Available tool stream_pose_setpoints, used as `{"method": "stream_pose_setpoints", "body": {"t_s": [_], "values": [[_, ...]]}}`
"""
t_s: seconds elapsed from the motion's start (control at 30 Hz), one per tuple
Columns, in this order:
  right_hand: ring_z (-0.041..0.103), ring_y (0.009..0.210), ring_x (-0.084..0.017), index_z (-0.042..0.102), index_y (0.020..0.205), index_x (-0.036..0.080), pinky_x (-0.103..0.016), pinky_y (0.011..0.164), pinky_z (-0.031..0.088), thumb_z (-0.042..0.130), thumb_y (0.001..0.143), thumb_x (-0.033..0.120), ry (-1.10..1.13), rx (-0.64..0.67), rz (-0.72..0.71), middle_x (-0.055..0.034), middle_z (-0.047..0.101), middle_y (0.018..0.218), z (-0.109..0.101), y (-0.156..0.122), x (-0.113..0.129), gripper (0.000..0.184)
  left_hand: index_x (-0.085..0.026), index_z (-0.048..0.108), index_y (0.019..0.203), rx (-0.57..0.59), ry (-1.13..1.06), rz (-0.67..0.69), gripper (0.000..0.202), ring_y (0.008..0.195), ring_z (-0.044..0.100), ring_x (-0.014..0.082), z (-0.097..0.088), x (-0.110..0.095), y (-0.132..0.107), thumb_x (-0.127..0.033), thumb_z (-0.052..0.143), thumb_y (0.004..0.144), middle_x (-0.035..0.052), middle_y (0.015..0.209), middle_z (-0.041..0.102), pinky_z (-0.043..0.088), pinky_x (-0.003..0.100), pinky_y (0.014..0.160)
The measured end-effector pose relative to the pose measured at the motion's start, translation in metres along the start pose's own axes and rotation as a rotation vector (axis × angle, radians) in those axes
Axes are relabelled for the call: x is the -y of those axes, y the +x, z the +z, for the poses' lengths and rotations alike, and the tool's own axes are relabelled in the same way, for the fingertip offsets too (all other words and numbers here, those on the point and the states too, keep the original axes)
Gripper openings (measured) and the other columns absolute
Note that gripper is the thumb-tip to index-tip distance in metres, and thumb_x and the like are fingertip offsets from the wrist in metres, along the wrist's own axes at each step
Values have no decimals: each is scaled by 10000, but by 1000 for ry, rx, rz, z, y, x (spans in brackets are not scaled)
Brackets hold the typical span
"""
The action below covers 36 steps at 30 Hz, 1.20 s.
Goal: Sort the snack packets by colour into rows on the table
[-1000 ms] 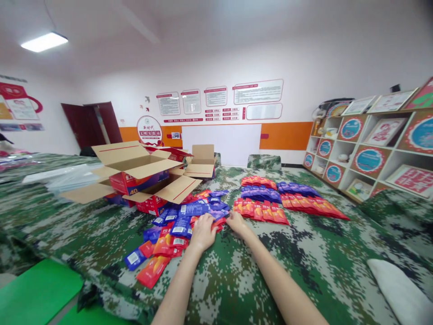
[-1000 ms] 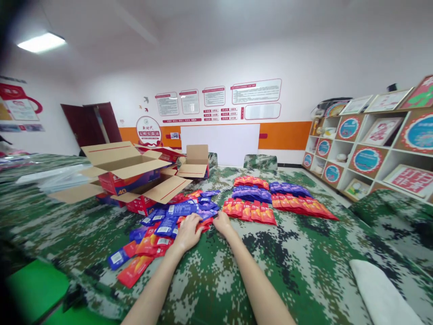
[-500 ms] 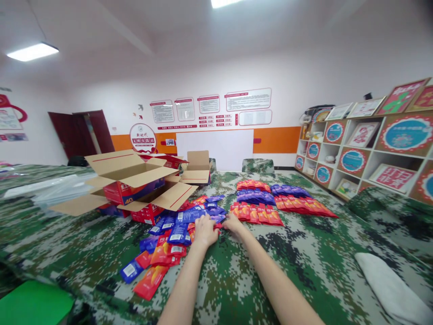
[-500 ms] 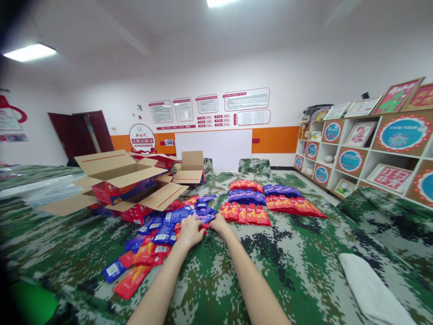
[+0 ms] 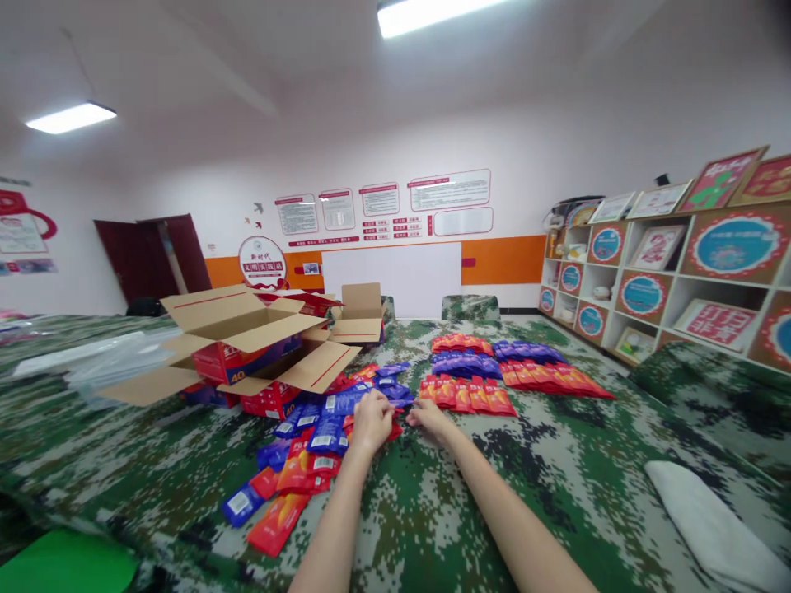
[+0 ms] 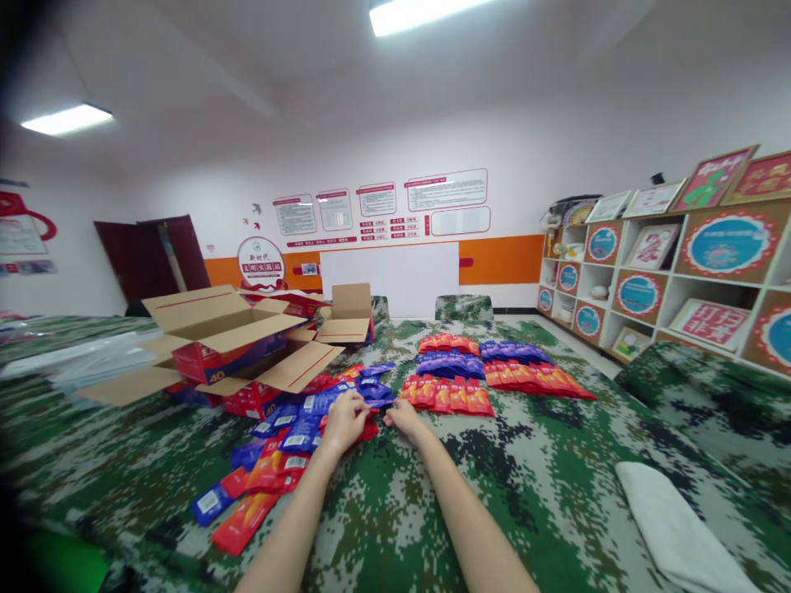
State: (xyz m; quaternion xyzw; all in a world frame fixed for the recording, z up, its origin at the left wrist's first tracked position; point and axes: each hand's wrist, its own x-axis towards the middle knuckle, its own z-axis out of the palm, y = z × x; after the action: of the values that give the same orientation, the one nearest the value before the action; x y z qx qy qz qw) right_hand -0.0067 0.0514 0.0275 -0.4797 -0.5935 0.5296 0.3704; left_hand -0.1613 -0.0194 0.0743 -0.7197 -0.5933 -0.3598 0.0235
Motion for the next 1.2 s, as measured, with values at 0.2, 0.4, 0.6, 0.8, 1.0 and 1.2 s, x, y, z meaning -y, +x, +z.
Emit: {"method": "stream_pose_setpoints", "body": {"t_s": [0.2,0.4,0.6,0.8,1.0,1.2], "values": [[594,592,-107,602,874,111,-197,616,460,447,728,90,78,34,45,-11,635,636,1,-19,9,214,-179,628,655,-222,-457,-84,142,779,555,175,-17,13,-12,-282,553,718,28,767,601,423,297,754],[555,455,-112,573,639,105,-222,535,471,433,830,243,77,76,77,-51,608,525,11,-30,22,274,-163,599,747,-329,-716,-246,201,734,556,175,-41,3,-30,-353,536,738,22,748,602,443,284,704],[586,493,-134,572,706,107,-220,482,454,290,866,530,381,185,68,-90,619,567,5,-49,39,533,-214,608,747,-137,-214,45,148,885,511,197,-58,-51,-38,-224,468,794,43,875,573,387,338,829],[478,420,-85,510,619,144,-183,417,360,590,674,241,431,-52,-2,19,539,497,-17,-61,34,137,-261,619,970,27,-303,102,239,1089,436,231,-28,-73,-49,-220,551,745,52,1112,501,334,386,934],[471,461,-89,532,658,149,-192,453,354,581,637,278,392,-103,-53,12,554,539,-33,-73,25,139,-194,314,1276,229,-1054,-362,595,838,612,195,21,-61,-48,-422,535,772,83,979,606,481,343,742],[343,413,-63,474,558,164,-186,421,253,572,621,306,154,-196,-129,62,422,440,-50,-71,18,184,-177,146,1347,278,-1235,-456,972,616,631,165,51,-66,-46,-315,750,598,22,737,652,495,283,603]]}}
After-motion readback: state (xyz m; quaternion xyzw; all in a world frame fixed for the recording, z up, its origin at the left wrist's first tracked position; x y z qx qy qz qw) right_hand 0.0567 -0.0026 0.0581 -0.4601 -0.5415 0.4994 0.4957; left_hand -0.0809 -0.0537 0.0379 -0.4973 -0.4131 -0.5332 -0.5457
